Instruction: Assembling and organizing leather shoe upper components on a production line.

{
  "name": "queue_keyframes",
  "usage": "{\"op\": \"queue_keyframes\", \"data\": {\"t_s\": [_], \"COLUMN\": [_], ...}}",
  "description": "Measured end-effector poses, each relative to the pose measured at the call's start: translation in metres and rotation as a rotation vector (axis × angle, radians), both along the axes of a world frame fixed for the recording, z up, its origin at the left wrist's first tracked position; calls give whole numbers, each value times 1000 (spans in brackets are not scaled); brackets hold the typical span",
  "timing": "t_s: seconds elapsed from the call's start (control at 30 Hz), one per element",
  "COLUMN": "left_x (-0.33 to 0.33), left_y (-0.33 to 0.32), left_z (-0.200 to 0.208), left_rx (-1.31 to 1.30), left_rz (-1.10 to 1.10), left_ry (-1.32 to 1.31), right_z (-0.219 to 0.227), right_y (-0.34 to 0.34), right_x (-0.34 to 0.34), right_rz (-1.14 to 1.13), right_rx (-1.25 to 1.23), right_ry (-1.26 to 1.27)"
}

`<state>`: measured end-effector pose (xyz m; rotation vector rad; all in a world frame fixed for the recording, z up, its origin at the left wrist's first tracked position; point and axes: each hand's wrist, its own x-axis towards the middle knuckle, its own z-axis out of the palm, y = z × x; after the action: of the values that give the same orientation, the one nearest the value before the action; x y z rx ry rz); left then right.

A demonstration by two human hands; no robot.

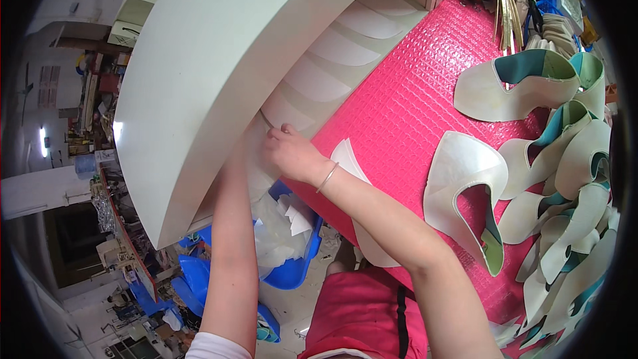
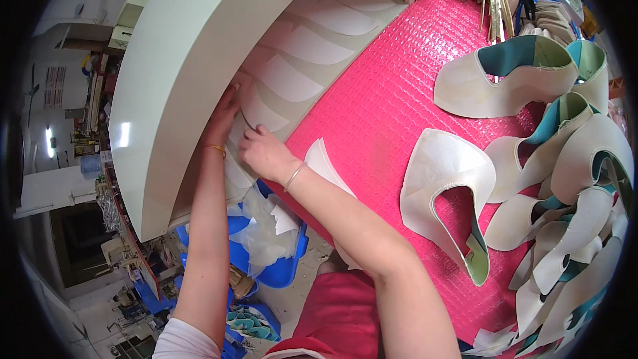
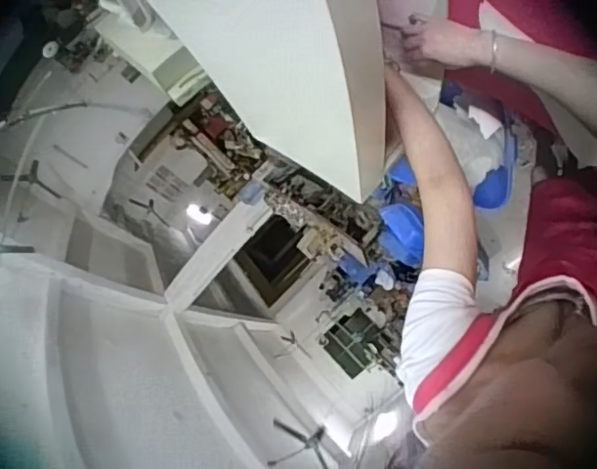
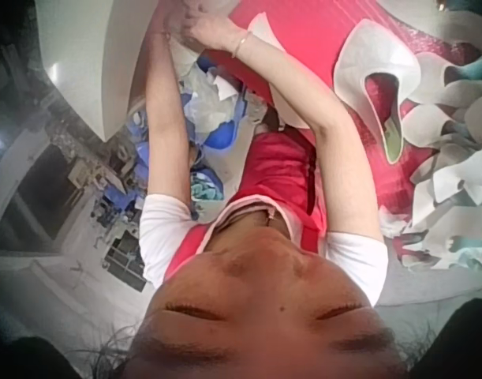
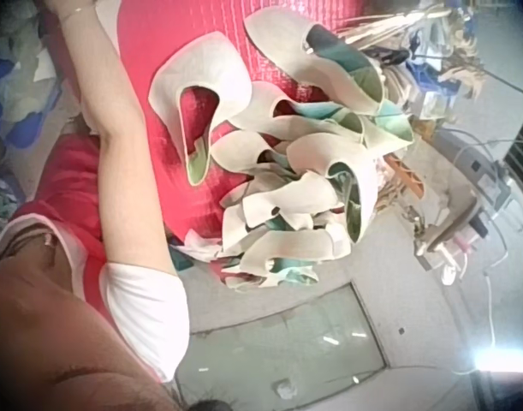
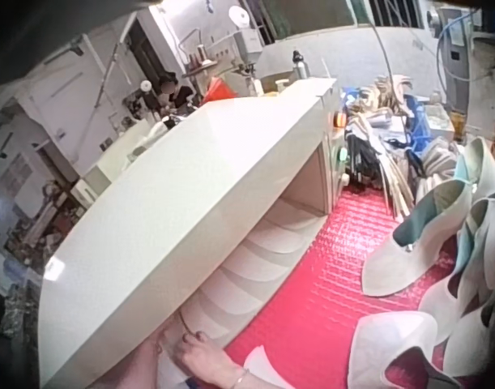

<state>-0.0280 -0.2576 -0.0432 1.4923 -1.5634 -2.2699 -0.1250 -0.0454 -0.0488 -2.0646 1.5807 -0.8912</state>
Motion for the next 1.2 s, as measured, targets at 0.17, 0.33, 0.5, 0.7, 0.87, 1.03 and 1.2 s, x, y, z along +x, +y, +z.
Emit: {"op": "queue_keyframes", "data": {"t_s": [0.17, 0.33, 0.5, 0.7, 0.87, 1.03, 1.2], "left_x": [14, 31, -28, 60, 16, 96, 187], "left_y": [16, 1, 62, 24, 168, 297, 349], "left_z": [-28, -63, -29, -45, 24, 23, 18], "left_rx": [-1274, -1384, -1297, -1627, -1211, -812, 490], "left_rz": [-460, -400, -210, 128, 213, 169, 456], "left_ry": [-350, -269, -912, -523, -104, 158, 439], "right_z": [-29, -6, 1, 53, -1, -8, 51], "right_y": [22, 29, 57, 116, 151, 168, 180], "right_x": [27, 52, 33, 24, 15, 15, 102], "right_rz": [-242, -134, -232, -755, -862, -779, -527], "right_rx": [-256, -79, -27, 240, 441, 148, 779], "right_ry": [319, 535, 299, 64, 125, -399, -1050]}}
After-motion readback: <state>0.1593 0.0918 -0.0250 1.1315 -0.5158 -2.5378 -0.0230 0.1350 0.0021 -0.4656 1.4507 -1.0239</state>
